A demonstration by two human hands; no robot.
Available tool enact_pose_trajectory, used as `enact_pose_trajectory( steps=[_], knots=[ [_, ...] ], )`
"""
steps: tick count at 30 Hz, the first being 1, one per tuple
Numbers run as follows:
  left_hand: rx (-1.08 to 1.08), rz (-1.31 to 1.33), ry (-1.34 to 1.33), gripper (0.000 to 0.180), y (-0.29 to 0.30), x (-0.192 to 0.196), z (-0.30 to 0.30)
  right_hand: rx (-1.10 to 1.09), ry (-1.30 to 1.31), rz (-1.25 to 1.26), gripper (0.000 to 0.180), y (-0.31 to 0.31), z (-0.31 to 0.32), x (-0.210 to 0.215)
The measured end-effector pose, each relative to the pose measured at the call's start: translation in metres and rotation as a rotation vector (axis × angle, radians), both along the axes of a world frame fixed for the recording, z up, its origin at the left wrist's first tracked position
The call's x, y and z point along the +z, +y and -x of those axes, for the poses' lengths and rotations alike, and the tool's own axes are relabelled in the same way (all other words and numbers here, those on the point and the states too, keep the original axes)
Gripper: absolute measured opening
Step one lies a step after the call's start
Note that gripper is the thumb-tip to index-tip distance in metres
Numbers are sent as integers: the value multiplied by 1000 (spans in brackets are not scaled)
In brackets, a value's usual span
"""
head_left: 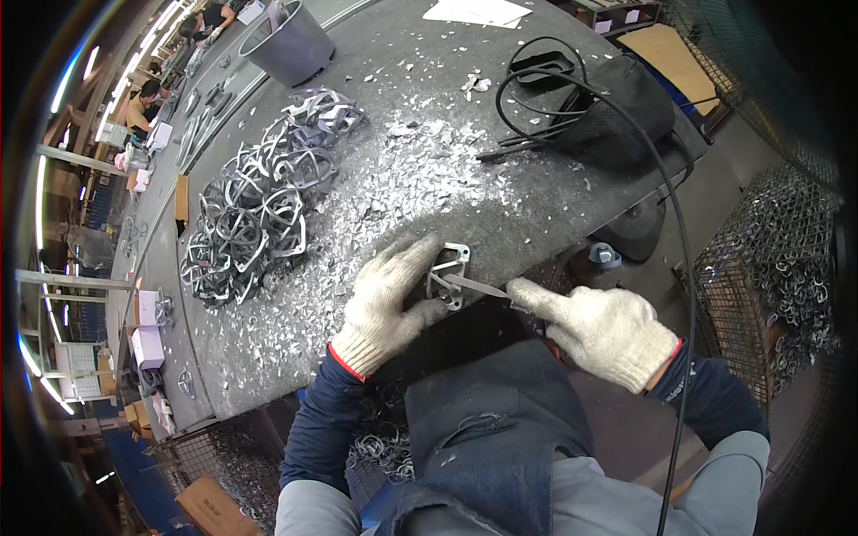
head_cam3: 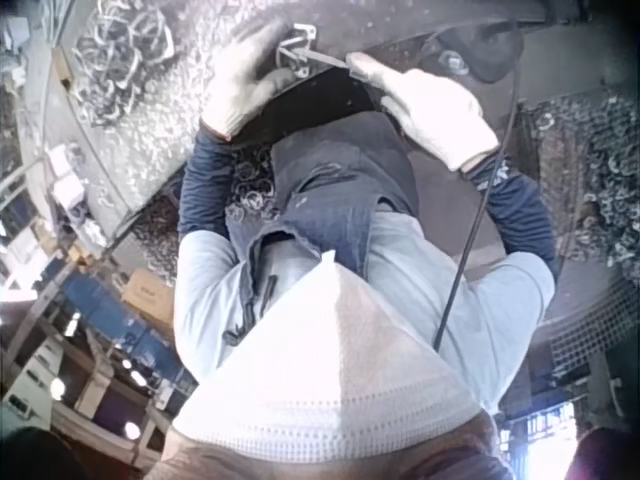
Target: The person deburrs metal frame parts, picking up a piece from the table and filing its edges and interior sections with a pneumatic file while rotating it by hand.
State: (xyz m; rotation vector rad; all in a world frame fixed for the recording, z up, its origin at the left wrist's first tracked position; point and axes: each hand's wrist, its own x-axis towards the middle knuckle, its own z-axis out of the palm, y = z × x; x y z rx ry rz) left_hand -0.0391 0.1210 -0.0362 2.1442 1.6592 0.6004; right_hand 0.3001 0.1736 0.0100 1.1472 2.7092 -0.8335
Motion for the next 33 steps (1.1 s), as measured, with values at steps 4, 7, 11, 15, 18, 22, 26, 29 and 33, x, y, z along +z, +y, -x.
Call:
enact_pose_trajectory(
  steps=[4,7,11,15,18,22,26,29,33],
  knots=[
    [15,12,16,93,-5,-3,2,-3,11,135,75,-3,-8,14],
    [12,1,-8,92,-2,-4,3,-17,6,85,75,-1,-8,21],
    [-10,0,-34,91,-1,-4,4,-17,10,27,76,-2,-3,15],
    [-12,-15,-20,90,-4,-6,4,-30,-6,114,76,0,-8,24],
    [5,-4,-13,90,-3,-3,2,-42,-14,100,75,3,-4,20],
    [-30,-1,-33,90,-1,-5,6,-41,-1,61,77,2,8,10],
    [-14,-32,-36,90,-3,-8,3,11,48,153,80,4,-3,20],
    [-19,-60,-20,90,-5,-8,4,43,-25,221,81,8,-4,28],
    [-19,-100,4,91,-6,-14,2,150,-41,-94,78,12,4,21]
  ],
)
